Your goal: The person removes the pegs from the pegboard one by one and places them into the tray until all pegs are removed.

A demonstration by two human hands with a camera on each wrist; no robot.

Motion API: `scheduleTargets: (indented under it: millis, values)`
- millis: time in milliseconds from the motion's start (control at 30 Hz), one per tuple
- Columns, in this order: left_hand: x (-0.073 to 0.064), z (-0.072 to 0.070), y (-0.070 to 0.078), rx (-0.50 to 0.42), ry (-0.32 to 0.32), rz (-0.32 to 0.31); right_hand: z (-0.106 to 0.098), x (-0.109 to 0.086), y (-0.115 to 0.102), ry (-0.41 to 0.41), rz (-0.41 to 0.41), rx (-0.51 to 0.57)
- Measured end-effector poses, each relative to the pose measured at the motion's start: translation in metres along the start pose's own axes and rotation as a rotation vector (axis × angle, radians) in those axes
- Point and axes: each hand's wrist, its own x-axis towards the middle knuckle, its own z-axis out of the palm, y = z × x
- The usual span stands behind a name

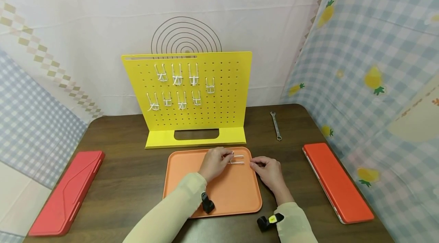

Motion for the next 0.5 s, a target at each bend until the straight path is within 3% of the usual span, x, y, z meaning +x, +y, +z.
scheduleTargets:
  millis: [500]
  values:
    - [-0.0017, -0.0007, 0.0014, -0.025, 0.003, -0.004, -0.0004, -0.0001, -0.0013, 0.002, -0.01, -0.023]
